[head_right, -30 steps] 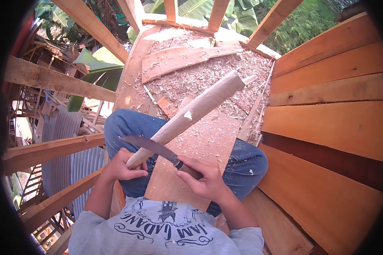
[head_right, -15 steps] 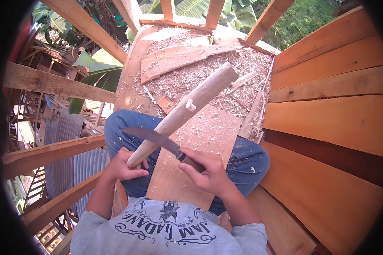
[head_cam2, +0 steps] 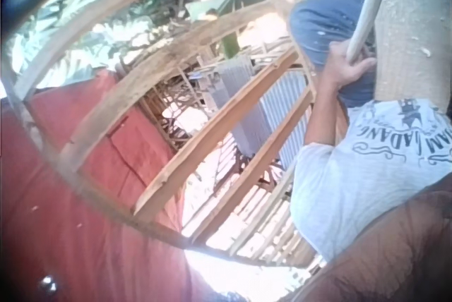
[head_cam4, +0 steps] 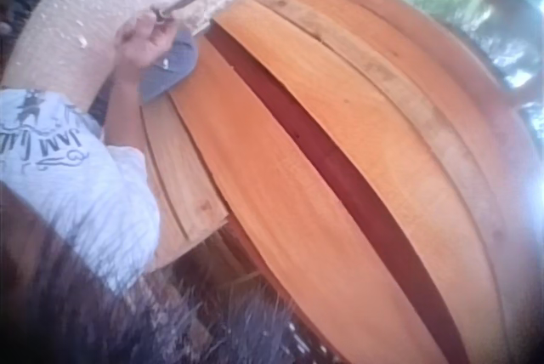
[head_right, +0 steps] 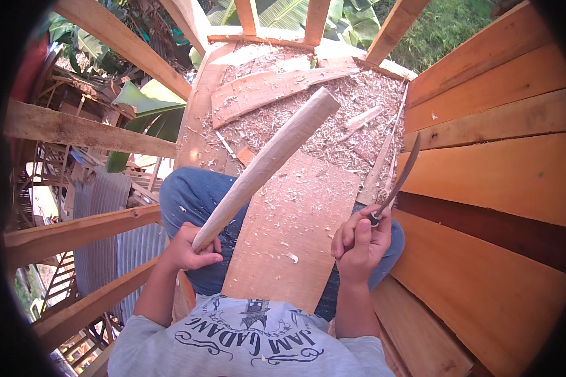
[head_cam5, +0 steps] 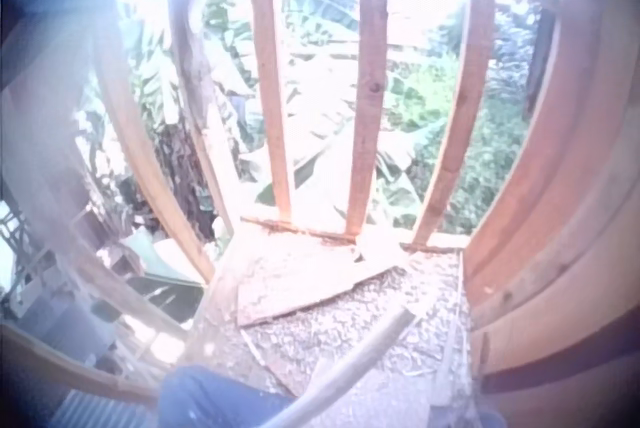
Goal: The person sits cross-legged on a wooden platform and uses a curved blade to shave and shape a long, thin piece of wood. They hold the wood with their left hand and repeatedly scrape the surface with the blade in their right hand, creating wood shavings.
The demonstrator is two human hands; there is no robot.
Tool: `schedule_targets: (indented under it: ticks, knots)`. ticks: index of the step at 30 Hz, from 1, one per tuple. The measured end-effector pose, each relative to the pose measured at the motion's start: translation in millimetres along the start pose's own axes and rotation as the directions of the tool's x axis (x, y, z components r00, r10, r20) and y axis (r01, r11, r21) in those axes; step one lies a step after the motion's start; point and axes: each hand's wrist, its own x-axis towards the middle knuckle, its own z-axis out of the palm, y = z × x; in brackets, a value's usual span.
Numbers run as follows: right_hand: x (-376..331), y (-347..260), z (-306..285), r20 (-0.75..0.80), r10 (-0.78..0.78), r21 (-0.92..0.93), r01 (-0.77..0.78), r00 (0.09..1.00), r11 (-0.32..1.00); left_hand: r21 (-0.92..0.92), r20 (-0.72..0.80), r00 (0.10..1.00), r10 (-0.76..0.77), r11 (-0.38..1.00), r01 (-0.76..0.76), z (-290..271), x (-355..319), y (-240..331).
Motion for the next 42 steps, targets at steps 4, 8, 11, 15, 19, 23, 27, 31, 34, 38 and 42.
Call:
schedule_targets:
  ticks: [4,8,11,15,19,23,27,31,34,38,42]
  knots:
    - [-11,13,7,0.29,0.0,-0.465,0.141,0.957,0.874,0.02,-0.076,0.992,0.099,0.995,-0.098,5,1,0]
    - [-6,14,23,0.477,0.004,-0.727,0.392,0.879,0.563,0.045,-0.091,0.993,0.07,0.997,-0.067,8,1,6]
    - [-3,15,36,0.473,-0.001,-0.776,0.417,0.881,0.473,0.052,-0.08,0.996,0.048,0.998,-0.044,8,-1,7]
    - [11,14,35,0.461,-0.025,-0.857,0.453,0.887,0.246,0.116,-0.073,0.996,0.051,0.992,-0.042,8,-3,7]
    - [21,15,33,0.469,-0.109,-0.869,0.479,0.877,0.119,0.129,-0.1,0.991,0.085,0.989,-0.071,10,-1,9]
    - [32,13,37,0.481,-0.161,-0.869,0.493,0.862,0.046,0.092,-0.091,0.994,0.064,0.994,-0.056,8,-3,7]
    - [68,5,4,0.022,-0.332,-0.879,0.177,0.943,0.443,0.139,-0.089,0.99,0.112,0.985,-0.099,14,-9,-7]
    - [88,-30,-18,-0.068,-0.407,-0.891,0.128,0.911,0.436,0.106,-0.134,0.984,0.116,0.989,-0.102,13,-7,-1]
    - [49,-24,13,0.117,-0.22,-0.883,0.203,0.968,0.423,0.107,-0.132,0.987,0.096,0.991,-0.082,15,-4,-2]
    - [24,8,37,0.399,-0.1,-0.891,0.411,0.911,0.193,0.133,-0.091,0.992,0.083,0.989,-0.07,11,-5,2]
    - [54,18,29,0.356,-0.245,-0.921,0.383,0.902,0.071,0.151,-0.128,0.989,0.081,0.987,-0.061,14,-3,1]
